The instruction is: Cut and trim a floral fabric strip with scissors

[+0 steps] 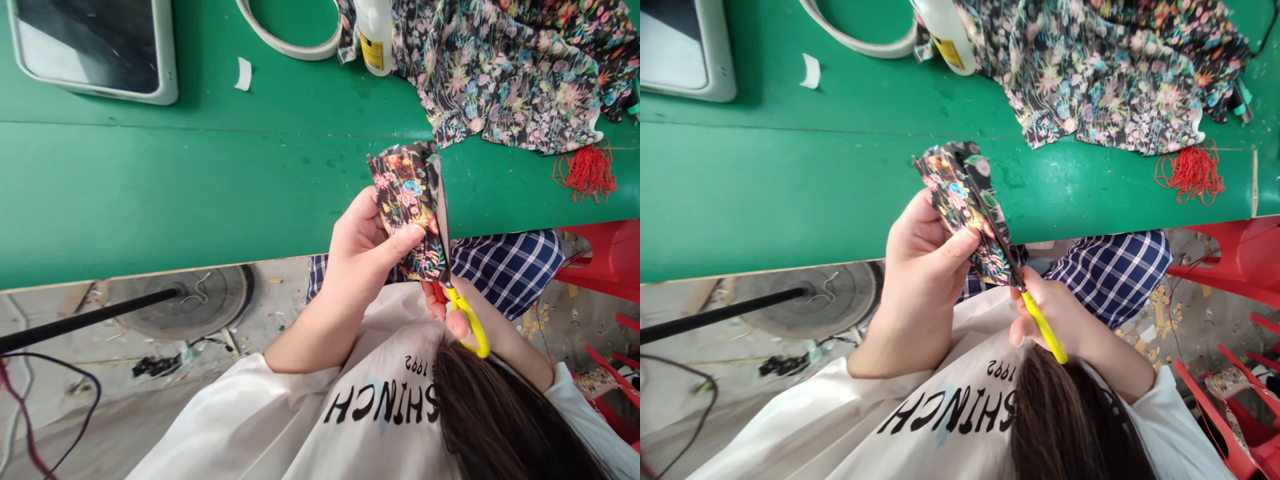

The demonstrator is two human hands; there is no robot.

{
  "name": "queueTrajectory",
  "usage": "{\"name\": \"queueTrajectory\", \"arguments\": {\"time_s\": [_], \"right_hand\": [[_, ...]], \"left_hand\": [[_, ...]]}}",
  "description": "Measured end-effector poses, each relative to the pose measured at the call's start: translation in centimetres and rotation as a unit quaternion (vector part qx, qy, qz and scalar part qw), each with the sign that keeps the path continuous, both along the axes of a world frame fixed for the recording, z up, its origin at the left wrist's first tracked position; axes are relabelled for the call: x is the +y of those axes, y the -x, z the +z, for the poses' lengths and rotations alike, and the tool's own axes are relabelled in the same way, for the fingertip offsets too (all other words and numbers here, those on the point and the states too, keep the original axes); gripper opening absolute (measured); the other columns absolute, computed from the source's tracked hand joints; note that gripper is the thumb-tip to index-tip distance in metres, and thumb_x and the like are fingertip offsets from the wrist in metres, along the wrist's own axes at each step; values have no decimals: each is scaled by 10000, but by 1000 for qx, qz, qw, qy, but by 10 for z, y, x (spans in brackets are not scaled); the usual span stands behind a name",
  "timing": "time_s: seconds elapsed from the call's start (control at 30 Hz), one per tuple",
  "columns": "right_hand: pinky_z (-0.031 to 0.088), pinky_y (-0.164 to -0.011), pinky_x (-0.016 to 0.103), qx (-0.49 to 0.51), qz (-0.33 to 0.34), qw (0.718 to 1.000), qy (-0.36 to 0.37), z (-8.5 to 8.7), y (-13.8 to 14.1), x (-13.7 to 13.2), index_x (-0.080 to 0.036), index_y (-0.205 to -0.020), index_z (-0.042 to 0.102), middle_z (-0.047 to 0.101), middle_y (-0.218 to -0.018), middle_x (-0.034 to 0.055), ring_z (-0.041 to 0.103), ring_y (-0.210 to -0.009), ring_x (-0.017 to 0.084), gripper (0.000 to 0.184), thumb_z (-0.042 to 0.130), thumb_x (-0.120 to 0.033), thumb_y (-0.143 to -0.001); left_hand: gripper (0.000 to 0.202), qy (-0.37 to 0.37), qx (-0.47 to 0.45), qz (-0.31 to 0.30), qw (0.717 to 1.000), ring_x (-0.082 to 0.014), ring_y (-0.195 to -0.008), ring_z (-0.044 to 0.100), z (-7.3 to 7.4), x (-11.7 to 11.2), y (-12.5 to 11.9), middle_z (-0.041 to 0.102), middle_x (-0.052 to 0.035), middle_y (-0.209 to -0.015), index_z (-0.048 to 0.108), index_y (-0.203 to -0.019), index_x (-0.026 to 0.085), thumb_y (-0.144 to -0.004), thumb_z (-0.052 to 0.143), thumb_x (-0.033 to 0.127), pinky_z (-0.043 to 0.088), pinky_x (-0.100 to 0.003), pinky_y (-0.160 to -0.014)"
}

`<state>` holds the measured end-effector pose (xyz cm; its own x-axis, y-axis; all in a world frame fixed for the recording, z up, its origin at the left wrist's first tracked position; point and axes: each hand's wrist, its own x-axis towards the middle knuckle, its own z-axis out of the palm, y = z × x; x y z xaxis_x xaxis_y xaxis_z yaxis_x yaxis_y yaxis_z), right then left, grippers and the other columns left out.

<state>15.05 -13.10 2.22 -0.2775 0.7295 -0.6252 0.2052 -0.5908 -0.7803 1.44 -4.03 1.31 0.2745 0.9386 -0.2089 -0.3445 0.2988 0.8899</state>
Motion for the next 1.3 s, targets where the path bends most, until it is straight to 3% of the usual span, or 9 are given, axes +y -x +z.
{"name": "queueTrajectory", "arguments": {"time_s": [0.17, 0.47, 0.57, 0.7, 0.83, 1.07, 1.3], "right_hand": [[349, -574, 279, -40, 6, 999, -25, 5, 2, 1, -233, -771, 374, 491, -662, -36, 449, -569, 121, 384, 534, -581, -777], [383, -566, 296, -19, -9, 999, -40, 0, 1, -2, -232, -765, 394, 549, -665, -20, 464, -570, 130, 568, 411, -799, -734], [373, -566, 292, -7, -12, 999, -33, -3, 1, -4, -234, -787, 403, 541, -649, -30, 470, -574, 131, 517, 492, -740, -734], [326, -544, 280, -15, 11, 1000, -11, -2, 1, -2, -241, -828, 387, 447, -583, -79, 424, -532, 121, 399, 641, -521, -701], [301, -562, 284, -48, 23, 999, 6, 2, 0, 4, -243, -831, 370, 426, -603, -79, 432, -562, 130, 386, 666, -362, -614], [288, -592, 290, -28, 30, 998, 46, 9, -3, 11, -245, -870, 365, 442, -639, -65, 437, -619, 146, 492, 682, -437, -547], [257, -548, 277, -1, 10, 1000, 15, 0, -5, 3, -225, -926, 423, 424, -639, -76, 370, -563, 111, 489, 673, -480, -592]], "left_hand": [[394, -22, -3, -6, 1000, -146, -770, 649, -1, 0, 0, 659, -3, -883, 613, -977, 211, -702, 783, 437, 550, -244, -702], [404, -14, 2, -5, 1000, -158, -785, 648, -1, 0, 0, 658, -11, -903, 615, -992, 211, -702, 783, 437, 547, -256, -716], [423, -21, 4, -8, 1000, -167, -786, 649, -2, 1, 0, 653, -15, -894, 611, -991, 211, -695, 781, 462, 549, -269, -710], [406, -24, 2, -13, 1000, -166, -773, 650, -2, 1, 0, 649, -11, -872, 615, -981, 214, -699, 781, 454, 550, -271, -703], [379, -23, -11, -16, 1000, -151, -734, 647, -3, 0, 0, 651, -1, -838, 623, -962, 218, -695, 791, 428, 550, -257, -676], [362, -15, -10, -43, 999, -138, -654, 626, -5, -1, 2, 649, 6, -784, 635, -957, 228, -694, 793, 421, 521, -225, -559], [330, -24, -15, -36, 999, -102, -621, 605, -3, -1, 2, 646, 20, -779, 641, -925, 207, -694, 802, 381, 521, -190, -555]]}}
